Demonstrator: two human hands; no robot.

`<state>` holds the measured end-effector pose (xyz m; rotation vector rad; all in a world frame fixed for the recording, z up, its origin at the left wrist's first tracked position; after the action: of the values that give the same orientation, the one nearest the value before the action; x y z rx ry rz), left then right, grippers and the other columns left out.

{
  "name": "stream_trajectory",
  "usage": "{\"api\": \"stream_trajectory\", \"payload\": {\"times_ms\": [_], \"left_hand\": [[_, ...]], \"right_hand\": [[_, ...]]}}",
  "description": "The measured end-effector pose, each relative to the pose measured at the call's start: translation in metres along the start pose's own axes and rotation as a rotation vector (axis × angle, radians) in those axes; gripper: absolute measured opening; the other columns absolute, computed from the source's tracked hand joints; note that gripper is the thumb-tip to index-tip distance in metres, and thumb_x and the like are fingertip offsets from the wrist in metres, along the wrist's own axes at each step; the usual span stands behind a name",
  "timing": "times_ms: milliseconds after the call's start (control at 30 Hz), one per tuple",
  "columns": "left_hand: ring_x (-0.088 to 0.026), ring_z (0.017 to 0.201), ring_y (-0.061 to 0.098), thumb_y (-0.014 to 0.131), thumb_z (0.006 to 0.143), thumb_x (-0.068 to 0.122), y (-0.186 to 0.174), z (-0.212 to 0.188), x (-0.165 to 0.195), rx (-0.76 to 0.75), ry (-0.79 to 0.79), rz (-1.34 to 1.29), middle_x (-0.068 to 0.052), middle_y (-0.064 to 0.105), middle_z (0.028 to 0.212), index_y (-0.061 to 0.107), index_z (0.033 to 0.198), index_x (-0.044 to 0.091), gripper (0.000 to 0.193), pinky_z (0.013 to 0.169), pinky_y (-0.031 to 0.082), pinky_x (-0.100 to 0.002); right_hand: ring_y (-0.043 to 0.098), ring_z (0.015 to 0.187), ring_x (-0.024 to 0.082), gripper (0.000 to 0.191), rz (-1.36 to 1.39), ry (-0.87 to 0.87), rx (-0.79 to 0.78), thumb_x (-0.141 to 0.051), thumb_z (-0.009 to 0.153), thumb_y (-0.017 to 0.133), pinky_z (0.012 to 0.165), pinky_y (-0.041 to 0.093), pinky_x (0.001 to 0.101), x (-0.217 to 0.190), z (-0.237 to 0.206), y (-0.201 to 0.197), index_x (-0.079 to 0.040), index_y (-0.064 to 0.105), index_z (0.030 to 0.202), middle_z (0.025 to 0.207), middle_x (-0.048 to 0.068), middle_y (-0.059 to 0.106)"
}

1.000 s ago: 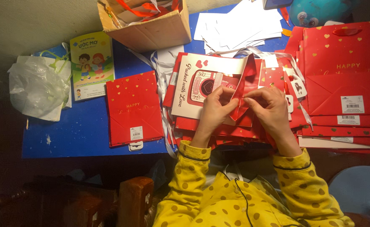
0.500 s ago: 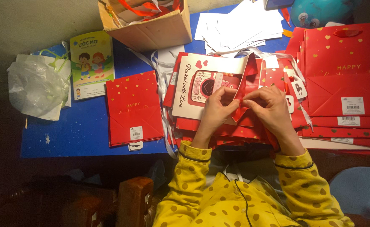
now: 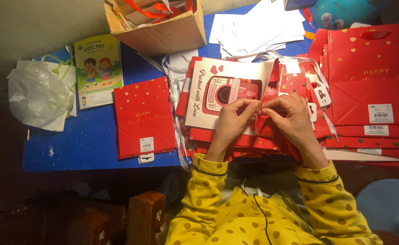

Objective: The person ties red and white ribbons around red gift boxes and envelopes on a blue table. They thread the ribbons through slots, pull them tight, and form bows, then place the finished items into a stack.

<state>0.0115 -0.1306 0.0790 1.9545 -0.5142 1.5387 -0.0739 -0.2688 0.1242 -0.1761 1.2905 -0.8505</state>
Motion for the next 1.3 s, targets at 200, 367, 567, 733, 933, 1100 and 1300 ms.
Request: {"api": "stream_trajectory", "payload": {"times_ms": [200, 367, 567, 733, 933, 1100, 1300], "left_hand": [[-0.008, 0.084, 0.069, 0.067, 0.102, 0.008, 0.001, 0.0, 0.004, -0.092, 0.035, -0.011, -0.005, 0.075, 0.098, 0.072, 0.121, -0.003, 0.022, 0.072, 0.057, -0.022], [-0.007, 0.088, 0.069, 0.069, 0.098, 0.004, 0.004, -0.002, 0.012, -0.066, 0.099, 0.06, -0.005, 0.073, 0.101, 0.074, 0.115, -0.003, 0.019, 0.076, 0.058, -0.021], [-0.008, 0.082, 0.067, 0.07, 0.099, 0.004, 0.004, -0.003, 0.017, -0.05, 0.157, 0.158, -0.006, 0.074, 0.094, 0.076, 0.11, -0.002, 0.014, 0.071, 0.056, -0.021], [-0.009, 0.085, 0.07, 0.067, 0.101, 0.009, 0.003, 0.004, 0.0, -0.007, 0.083, 0.104, -0.005, 0.074, 0.093, 0.071, 0.106, -0.002, 0.013, 0.075, 0.062, -0.024], [-0.015, 0.083, 0.075, 0.054, 0.106, 0.013, -0.005, 0.009, -0.008, 0.044, 0.073, 0.074, -0.01, 0.074, 0.093, 0.056, 0.111, 0.001, 0.013, 0.071, 0.065, -0.026], [-0.015, 0.078, 0.075, 0.052, 0.108, 0.019, -0.008, 0.01, -0.01, 0.086, 0.034, -0.003, -0.011, 0.074, 0.091, 0.052, 0.113, 0.002, 0.018, 0.066, 0.064, -0.027], [-0.009, 0.073, 0.064, 0.069, 0.102, 0.014, 0.006, 0.0, -0.004, -0.097, 0.029, -0.06, -0.006, 0.074, 0.095, 0.069, 0.12, -0.002, 0.025, 0.061, 0.054, -0.022]], "right_hand": [[0.055, 0.088, 0.019, 0.008, 0.019, -0.032, -0.003, -0.019, 0.089, 0.078, 0.094, 0.039, 0.0357, -0.003, 0.0, -0.001, -0.013, 0.075, 0.092, 0.085, -0.003, 0.068], [0.054, 0.089, 0.021, 0.01, -0.022, -0.043, 0.0, -0.018, 0.087, 0.079, 0.093, 0.038, 0.037, -0.001, 0.0, -0.001, -0.012, 0.073, 0.092, 0.083, -0.001, 0.063], [0.054, 0.091, 0.021, 0.009, -0.014, -0.039, 0.012, -0.019, 0.088, 0.077, 0.095, 0.037, 0.0372, 0.0, -0.002, -0.001, -0.013, 0.073, 0.094, 0.084, -0.001, 0.063], [0.054, 0.09, 0.02, 0.007, -0.023, -0.04, -0.006, -0.02, 0.089, 0.078, 0.095, 0.037, 0.0369, -0.004, -0.001, -0.001, -0.015, 0.075, 0.093, 0.084, -0.003, 0.066], [0.056, 0.092, 0.019, 0.008, -0.028, -0.057, 0.004, -0.021, 0.09, 0.076, 0.097, 0.037, 0.0368, -0.008, 0.0, -0.002, -0.015, 0.074, 0.094, 0.089, -0.004, 0.069], [0.056, 0.091, 0.02, 0.009, -0.055, -0.047, -0.005, -0.022, 0.09, 0.077, 0.096, 0.037, 0.038, -0.006, 0.0, -0.001, -0.014, 0.074, 0.092, 0.086, -0.003, 0.067], [0.055, 0.09, 0.021, 0.011, -0.072, -0.031, -0.011, -0.024, 0.091, 0.077, 0.095, 0.037, 0.0377, -0.002, -0.001, 0.0, -0.014, 0.074, 0.094, 0.084, -0.001, 0.063]]}}
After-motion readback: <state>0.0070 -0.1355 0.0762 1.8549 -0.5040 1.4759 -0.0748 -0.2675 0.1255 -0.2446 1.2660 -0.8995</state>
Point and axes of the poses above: each hand's wrist, its own z-axis towards the middle knuckle, its own y-axis out of the palm, x = y × z, the point moved 8 cm from there along z, towards the middle knuckle
